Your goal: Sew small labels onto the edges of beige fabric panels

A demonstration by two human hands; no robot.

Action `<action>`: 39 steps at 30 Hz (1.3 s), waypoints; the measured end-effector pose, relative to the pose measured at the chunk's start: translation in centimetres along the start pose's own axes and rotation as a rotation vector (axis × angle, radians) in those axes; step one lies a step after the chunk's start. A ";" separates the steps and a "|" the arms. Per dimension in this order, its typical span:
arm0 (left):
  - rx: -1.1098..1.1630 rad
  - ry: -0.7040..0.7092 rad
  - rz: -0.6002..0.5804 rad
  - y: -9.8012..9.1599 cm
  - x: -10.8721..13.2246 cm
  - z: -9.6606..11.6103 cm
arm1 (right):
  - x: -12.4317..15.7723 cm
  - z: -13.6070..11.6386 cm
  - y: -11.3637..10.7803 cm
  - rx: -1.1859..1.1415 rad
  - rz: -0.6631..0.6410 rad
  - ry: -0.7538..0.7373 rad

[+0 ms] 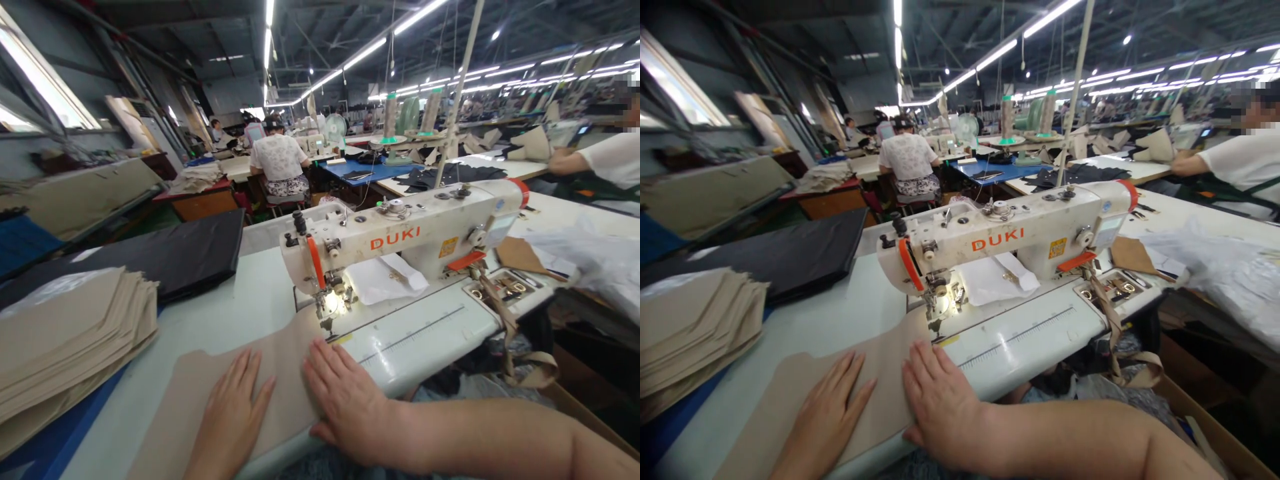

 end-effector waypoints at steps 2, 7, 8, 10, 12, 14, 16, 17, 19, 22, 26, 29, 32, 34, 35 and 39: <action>-0.009 0.007 0.003 0.1 0.0 -0.1 | -0.2 -0.2 0.2 0.084 0.019 -0.008; -0.024 0.001 0.007 0.2 0.1 -0.1 | -0.3 -0.2 0.8 0.144 0.033 -0.004; -0.024 -0.001 0.007 0.2 0.1 -0.1 | -0.3 -0.2 0.8 0.150 0.037 0.002; -0.026 -0.002 0.013 0.2 0.1 0.0 | -0.3 -0.1 0.8 0.157 0.038 0.010; -0.028 -0.003 0.026 0.2 0.2 0.1 | -0.3 -0.1 0.7 0.156 0.028 0.016; -0.024 -0.004 0.038 0.1 0.3 0.3 | -0.3 -0.2 0.5 0.152 0.012 0.022; -0.012 -0.008 0.035 0.1 0.4 0.4 | -0.3 -0.2 0.4 0.142 -0.007 0.029; -0.003 -0.012 0.029 0.1 0.4 0.4 | -0.3 -0.2 0.3 0.135 -0.015 0.033; 0.016 -0.020 0.018 0.1 0.4 0.5 | -0.4 -0.2 0.4 0.115 -0.029 0.035; 0.037 -0.027 0.029 -0.2 0.3 0.8 | -0.5 -0.2 0.8 0.075 -0.040 0.033; 0.042 0.019 0.152 -2.5 1.7 1.0 | -0.2 -0.2 1.5 0.049 -0.003 0.001; 0.048 0.007 0.268 -6.1 4.5 -0.1 | 0.2 0.4 2.0 0.065 0.091 -0.057; 0.074 -0.192 0.354 -11.2 8.3 -3.0 | 0.0 1.7 2.4 0.075 0.219 -0.169; 0.075 -0.451 0.431 -15.0 11.3 -6.1 | -0.3 2.8 2.6 0.061 0.285 -0.204; 0.069 -0.603 0.480 -16.8 12.9 -7.8 | -0.6 3.3 2.8 0.048 0.304 -0.213; 0.038 -1.103 0.505 -21.3 17.7 -14.5 | -1.0 5.0 3.9 -0.004 0.310 -0.230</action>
Point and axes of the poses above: each hand's wrist, its own x-axis away from the middle knuckle, its own y-axis out of the palm, z = x × y, the point moved 3 cm from there along -x, towards the middle knuckle
